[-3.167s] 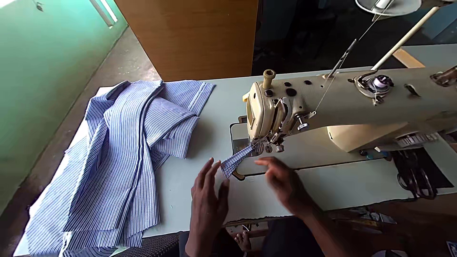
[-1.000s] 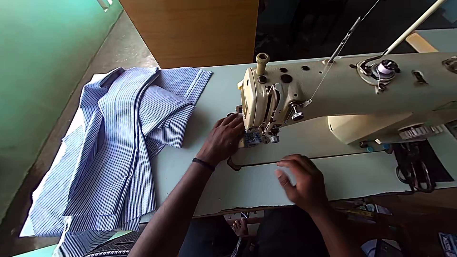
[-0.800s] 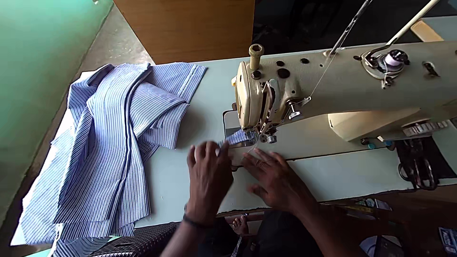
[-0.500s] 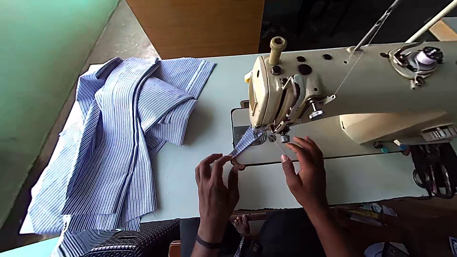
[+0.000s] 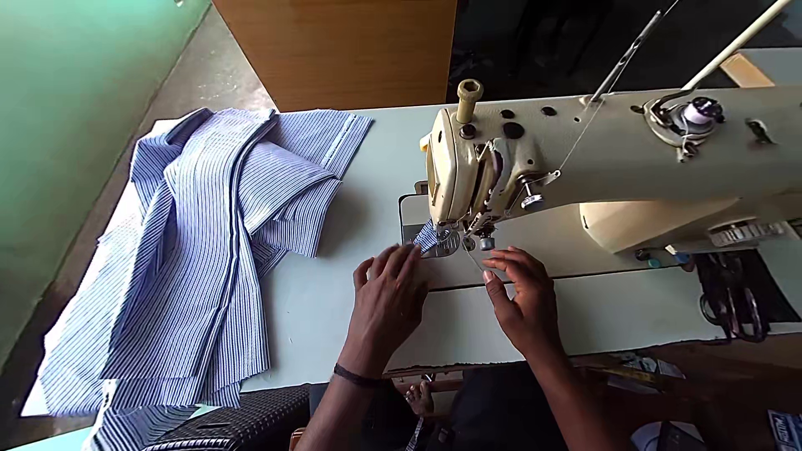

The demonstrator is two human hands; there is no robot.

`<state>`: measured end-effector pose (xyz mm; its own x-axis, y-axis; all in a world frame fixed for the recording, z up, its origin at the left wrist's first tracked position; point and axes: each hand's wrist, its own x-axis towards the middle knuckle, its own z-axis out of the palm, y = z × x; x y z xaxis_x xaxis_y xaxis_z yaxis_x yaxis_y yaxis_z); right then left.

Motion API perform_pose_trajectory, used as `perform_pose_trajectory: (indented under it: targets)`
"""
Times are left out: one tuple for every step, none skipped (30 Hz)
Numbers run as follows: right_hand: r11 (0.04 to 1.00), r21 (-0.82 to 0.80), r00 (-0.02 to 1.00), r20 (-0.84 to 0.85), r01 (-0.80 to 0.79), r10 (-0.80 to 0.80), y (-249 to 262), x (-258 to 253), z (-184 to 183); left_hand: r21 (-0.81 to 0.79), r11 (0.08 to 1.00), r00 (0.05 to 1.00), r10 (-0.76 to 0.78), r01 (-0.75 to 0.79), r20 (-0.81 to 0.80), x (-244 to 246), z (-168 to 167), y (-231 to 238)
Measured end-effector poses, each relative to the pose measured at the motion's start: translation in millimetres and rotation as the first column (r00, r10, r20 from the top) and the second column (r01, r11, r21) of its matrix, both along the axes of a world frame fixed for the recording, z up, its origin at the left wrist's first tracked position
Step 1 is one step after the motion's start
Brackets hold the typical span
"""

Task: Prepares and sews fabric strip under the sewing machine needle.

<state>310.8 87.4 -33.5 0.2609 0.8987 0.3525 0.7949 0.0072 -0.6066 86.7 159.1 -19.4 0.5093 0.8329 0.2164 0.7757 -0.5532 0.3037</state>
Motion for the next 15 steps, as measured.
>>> perform_pose_trajectory:
  targets:
    - [1.000,0.007,1.000,-0.010,0.000,0.000,0.2,0.3,0.2,0.011,1.000,1.000,-0.004,0.004,-0.028,0.9,0.8,-0.5]
    - [1.000,0.017,1.000,-0.025,0.002,-0.001,0.4,1.0,0.1,0.018,1.000,0.999,-0.006,0.007,-0.038,3.0,1.4,-4.3]
    - [1.000,0.025,0.999,-0.041,0.007,-0.006,0.4,1.8,-0.5,0.011,1.000,0.999,-0.012,0.012,-0.036,6.9,2.5,-11.3]
    - [1.000,0.029,0.999,-0.053,0.012,-0.011,0.4,2.3,-0.7,0.000,1.000,0.999,-0.024,0.024,-0.029,12.7,3.3,-20.4]
    - [0.999,0.029,0.998,-0.057,0.017,-0.015,0.7,2.3,-0.7,-0.006,0.999,0.999,-0.036,0.036,-0.026,19.4,3.0,-30.1]
    - [1.000,0.025,0.999,-0.050,0.017,-0.016,1.4,2.1,-0.8,-0.005,0.999,0.999,-0.038,0.038,-0.025,26.2,1.3,-38.6]
    - [1.000,0.021,0.999,-0.039,0.014,-0.013,2.0,1.7,-1.0,0.005,1.000,0.999,-0.028,0.028,-0.027,31.9,-1.2,-44.7]
    - [1.000,0.018,1.000,-0.027,0.011,-0.011,2.1,1.3,-1.3,0.019,1.000,1.000,-0.014,0.014,-0.027,35.7,-3.4,-48.0]
    - [1.000,0.014,1.000,-0.023,0.008,-0.008,1.5,1.0,-1.1,0.033,0.999,1.000,-0.001,0.001,-0.024,37.4,-5.0,-48.7]
    - [1.000,0.010,1.000,-0.025,0.007,-0.006,0.6,0.9,-0.8,0.048,0.999,1.000,0.008,-0.007,-0.021,37.2,-5.7,-47.6]
    - [1.000,0.011,0.999,-0.034,0.006,-0.006,-0.3,1.2,-0.6,0.055,0.998,1.000,0.007,-0.006,-0.017,35.6,-5.8,-45.3]
    - [1.000,0.015,0.999,-0.044,0.007,-0.007,-1.3,1.9,-0.6,0.060,0.998,1.000,-0.001,0.001,-0.011,33.5,-5.9,-42.5]
    - [1.000,0.020,0.999,-0.052,0.008,-0.007,-2.2,2.7,-0.5,0.070,0.997,1.000,-0.014,0.014,-0.001,31.5,-6.3,-39.5]
    - [1.000,0.021,0.998,-0.056,0.009,-0.008,-2.2,3.3,-0.4,0.078,0.997,1.000,-0.029,0.029,-0.004,29.5,-6.0,-36.2]
    - [1.000,0.020,0.998,-0.056,0.008,-0.006,-1.4,3.4,-0.3,0.083,0.996,0.999,-0.041,0.042,-0.017,27.5,-4.7,-32.7]
